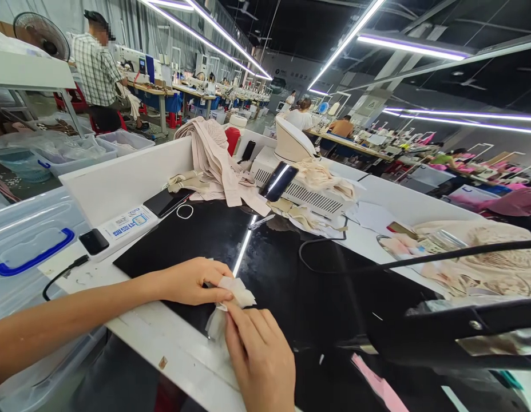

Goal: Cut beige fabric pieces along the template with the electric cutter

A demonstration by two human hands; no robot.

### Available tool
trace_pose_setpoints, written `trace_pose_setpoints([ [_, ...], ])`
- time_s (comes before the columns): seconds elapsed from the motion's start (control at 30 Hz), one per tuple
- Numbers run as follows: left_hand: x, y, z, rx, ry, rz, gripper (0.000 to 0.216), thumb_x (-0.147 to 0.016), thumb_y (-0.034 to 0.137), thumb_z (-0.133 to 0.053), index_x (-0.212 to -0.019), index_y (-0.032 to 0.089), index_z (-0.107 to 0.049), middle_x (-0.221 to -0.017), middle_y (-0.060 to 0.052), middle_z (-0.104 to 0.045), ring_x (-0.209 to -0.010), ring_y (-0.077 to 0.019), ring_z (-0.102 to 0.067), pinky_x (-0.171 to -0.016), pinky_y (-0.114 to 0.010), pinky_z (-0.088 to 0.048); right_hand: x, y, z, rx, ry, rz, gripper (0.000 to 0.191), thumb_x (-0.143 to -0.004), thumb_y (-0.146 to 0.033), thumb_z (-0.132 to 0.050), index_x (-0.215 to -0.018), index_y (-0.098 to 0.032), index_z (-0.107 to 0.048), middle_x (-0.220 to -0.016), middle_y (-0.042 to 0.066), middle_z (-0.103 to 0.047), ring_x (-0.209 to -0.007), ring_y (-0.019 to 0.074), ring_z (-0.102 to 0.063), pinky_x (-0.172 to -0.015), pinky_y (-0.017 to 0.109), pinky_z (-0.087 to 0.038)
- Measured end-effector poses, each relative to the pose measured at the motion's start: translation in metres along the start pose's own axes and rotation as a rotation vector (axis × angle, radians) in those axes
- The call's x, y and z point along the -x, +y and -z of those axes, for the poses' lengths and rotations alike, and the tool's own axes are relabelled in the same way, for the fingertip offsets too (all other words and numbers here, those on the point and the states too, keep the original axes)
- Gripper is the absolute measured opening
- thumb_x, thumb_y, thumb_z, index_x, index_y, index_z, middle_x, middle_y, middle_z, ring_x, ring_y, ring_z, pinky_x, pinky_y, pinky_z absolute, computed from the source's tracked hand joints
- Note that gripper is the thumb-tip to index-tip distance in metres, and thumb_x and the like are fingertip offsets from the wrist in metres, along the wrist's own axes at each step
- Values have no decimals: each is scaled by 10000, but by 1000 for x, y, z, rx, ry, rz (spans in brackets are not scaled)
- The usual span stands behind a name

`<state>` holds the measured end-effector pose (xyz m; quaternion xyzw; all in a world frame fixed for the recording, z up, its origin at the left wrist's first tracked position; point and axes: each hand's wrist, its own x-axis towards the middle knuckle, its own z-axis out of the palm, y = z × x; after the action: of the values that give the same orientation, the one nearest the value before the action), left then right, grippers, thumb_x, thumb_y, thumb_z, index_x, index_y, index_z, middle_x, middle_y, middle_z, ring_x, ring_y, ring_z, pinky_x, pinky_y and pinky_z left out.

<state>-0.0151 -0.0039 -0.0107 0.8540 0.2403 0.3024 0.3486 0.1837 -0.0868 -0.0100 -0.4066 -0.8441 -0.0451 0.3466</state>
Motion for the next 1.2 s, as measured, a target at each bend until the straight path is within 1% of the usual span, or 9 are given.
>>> trace_pose_setpoints([
  [0.17, 0, 0, 1, -12, -14, -12, 339, -991, 328, -516, -761, 151, -690, -806, -11, -598, -762, -128, -607, -731, -214, -439, 2, 3, 3, -193, -61, -276, 212, -982, -282, -550, -1081, -249, -735, -783, 28, -701, -679, 176, -651, -604, 263, -540],
  [0.27, 0, 3, 3, -10, -20, -15, 360, -988, 316, -493, -717, 144, -658, -780, -8, -573, -719, -118, -571, -705, -216, -432, 1, 6, 2, -273, -82, -381, 236, -970, -355, -566, -1043, -242, -759, -747, 35, -692, -696, 192, -671, -586, 249, -549],
  [0.43, 1, 7, 6, 18, -32, -22, 245, -907, 288, -592, -734, 135, -673, -877, -36, -639, -750, -131, -594, -707, -221, -461, -5, 3, 0, -351, -56, -487, 287, -945, -435, -579, -954, -237, -785, -674, 11, -671, -568, 162, -619, -522, 230, -516],
  [0.6, 1, 5, 4, 41, -11, -16, 153, -891, 240, -620, -844, 138, -724, -979, -50, -681, -856, -150, -649, -784, -224, -479, -5, -1, 1, -355, -52, -501, 261, -947, -413, -571, -933, -222, -749, -701, 8, -684, -549, 146, -596, -512, 229, -498],
  [0.7, 2, 3, 2, 40, 3, -5, 141, -896, 223, -617, -876, 154, -738, -1001, -44, -692, -877, -152, -660, -795, -225, -478, 0, 0, 6, -271, -21, -426, 153, -941, -354, -591, -961, -233, -682, -648, -27, -620, -538, 137, -572, -504, 228, -478],
  [0.8, 2, 2, 1, 40, 7, -6, 131, -895, 216, -624, -901, 162, -743, -1015, -40, -700, -891, -154, -663, -818, -225, -479, 4, 3, 13, -176, -46, -198, 64, -941, -274, -592, -917, -247, -645, -659, -32, -601, -579, 135, -578, -554, 236, -489],
  [0.93, 1, 4, 2, 36, 8, -10, 152, -914, 239, -616, -879, 161, -741, -997, -39, -697, -885, -154, -666, -808, -218, -474, 6, 2, 18, -78, -168, 71, 97, -964, -211, -569, -978, -233, -663, -781, 12, -676, -682, 152, -629, -639, 265, -515],
  [1.1, 1, 5, 3, 24, 7, -10, 153, -917, 232, -616, -864, 157, -738, -991, -40, -691, -889, -156, -672, -800, -209, -469, 8, -4, 13, 131, -201, 149, 197, -1012, -243, -494, -1074, -195, -675, -797, 35, -684, -676, 174, -614, -650, 309, -483],
  [1.2, 2, 5, 3, 20, 9, -13, 153, -918, 224, -614, -860, 154, -738, -999, -43, -692, -906, -156, -675, -818, -205, -470, 10, -5, 7, 201, -178, 169, 250, -1029, -225, -446, -1057, -174, -689, -774, 40, -679, -652, 171, -597, -628, 312, -459],
])
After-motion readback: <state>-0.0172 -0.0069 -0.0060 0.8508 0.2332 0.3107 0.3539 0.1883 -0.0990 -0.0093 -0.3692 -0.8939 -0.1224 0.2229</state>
